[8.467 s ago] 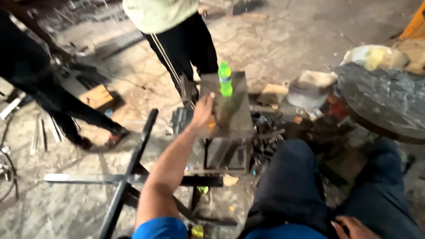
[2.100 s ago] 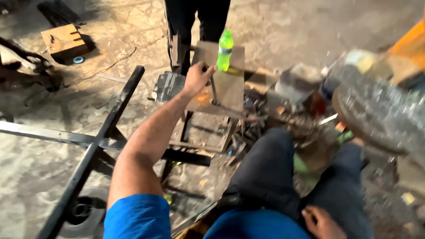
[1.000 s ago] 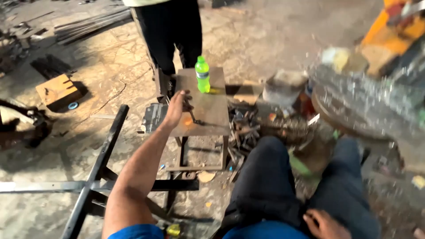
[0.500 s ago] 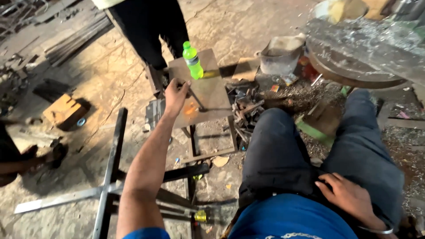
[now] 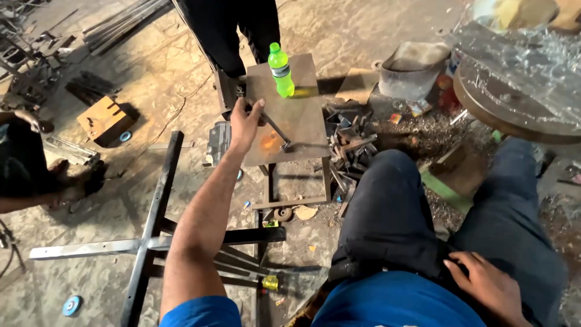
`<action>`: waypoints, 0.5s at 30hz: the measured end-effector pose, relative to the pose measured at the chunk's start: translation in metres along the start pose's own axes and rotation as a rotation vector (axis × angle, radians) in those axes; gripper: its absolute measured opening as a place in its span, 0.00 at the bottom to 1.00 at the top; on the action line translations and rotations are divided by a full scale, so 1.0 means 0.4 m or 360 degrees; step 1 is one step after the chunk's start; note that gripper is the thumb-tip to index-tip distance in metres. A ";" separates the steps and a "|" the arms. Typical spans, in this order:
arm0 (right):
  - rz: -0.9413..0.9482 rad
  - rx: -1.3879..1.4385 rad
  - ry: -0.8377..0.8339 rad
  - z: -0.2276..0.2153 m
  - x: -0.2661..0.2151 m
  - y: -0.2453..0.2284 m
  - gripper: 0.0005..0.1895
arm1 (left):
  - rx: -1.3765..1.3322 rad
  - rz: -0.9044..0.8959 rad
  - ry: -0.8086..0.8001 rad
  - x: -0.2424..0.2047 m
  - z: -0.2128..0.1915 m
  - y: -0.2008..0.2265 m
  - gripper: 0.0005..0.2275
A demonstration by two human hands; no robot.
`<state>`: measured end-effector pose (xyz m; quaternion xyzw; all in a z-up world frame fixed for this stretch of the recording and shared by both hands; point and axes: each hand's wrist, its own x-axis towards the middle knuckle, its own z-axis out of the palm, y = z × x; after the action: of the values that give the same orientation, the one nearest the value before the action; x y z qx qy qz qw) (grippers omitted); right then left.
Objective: Aligning and inserting a metal pin into a hole on a metal plate workpiece.
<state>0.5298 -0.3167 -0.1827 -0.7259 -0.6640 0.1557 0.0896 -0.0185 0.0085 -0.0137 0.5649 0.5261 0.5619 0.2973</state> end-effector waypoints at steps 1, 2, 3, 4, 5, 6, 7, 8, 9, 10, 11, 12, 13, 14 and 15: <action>-0.0032 0.0011 0.0030 0.003 -0.002 0.001 0.18 | -0.0008 -0.0006 -0.0004 0.003 -0.003 -0.002 0.14; -0.0022 0.0024 0.0024 0.013 0.001 0.013 0.18 | 0.0002 -0.0009 -0.0018 0.006 0.002 -0.002 0.14; -0.0088 0.0023 0.0072 0.025 0.005 0.023 0.18 | 0.0057 0.0027 -0.0011 0.006 -0.001 -0.002 0.14; -0.0153 0.0022 0.0121 0.039 0.005 0.031 0.18 | 0.0111 0.0062 -0.0005 0.003 -0.007 -0.003 0.15; -0.0157 0.0029 0.0114 0.039 -0.002 0.024 0.18 | 0.0121 0.0058 -0.0003 -0.001 -0.009 -0.003 0.15; -0.0176 0.0037 0.0114 0.038 -0.012 0.014 0.19 | 0.0207 0.0111 0.0000 -0.006 -0.014 -0.003 0.15; -0.0199 0.0036 0.0127 0.027 -0.009 0.008 0.19 | 0.0282 0.0174 0.0011 -0.001 -0.013 0.002 0.16; -0.0208 0.0033 0.0132 0.020 -0.026 -0.019 0.19 | 0.0281 0.0179 0.0021 -0.010 -0.011 0.006 0.16; -0.0119 0.0009 0.0088 -0.003 -0.030 -0.039 0.18 | 0.0309 0.0158 -0.0014 -0.011 -0.001 0.013 0.17; -0.0030 -0.0014 0.0046 -0.024 -0.038 -0.063 0.18 | 0.0337 0.0137 -0.0049 -0.011 0.005 0.021 0.18; -0.0077 -0.0051 0.0067 0.036 -0.014 0.002 0.18 | 0.0314 0.0146 0.0009 0.001 0.017 -0.007 0.18; -0.0175 0.0037 0.0125 0.096 0.013 0.066 0.18 | 0.0521 0.0403 -0.0027 0.015 0.025 -0.036 0.18; -0.0294 0.0117 0.0162 0.147 0.052 0.135 0.18 | 0.0744 0.0632 -0.0043 0.017 0.020 -0.072 0.18; -0.0363 0.0073 0.0161 0.198 0.097 0.187 0.18 | 0.0736 0.0614 0.0038 0.006 0.019 -0.043 0.18; -0.0504 0.0149 0.0232 0.246 0.127 0.250 0.19 | 0.0689 0.0516 -0.0080 -0.005 0.035 -0.017 0.18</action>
<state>0.5932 -0.2840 -0.3138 -0.6167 -0.7537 0.1174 0.1945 -0.0067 0.0122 -0.0234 0.7059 0.5292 0.4624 0.0889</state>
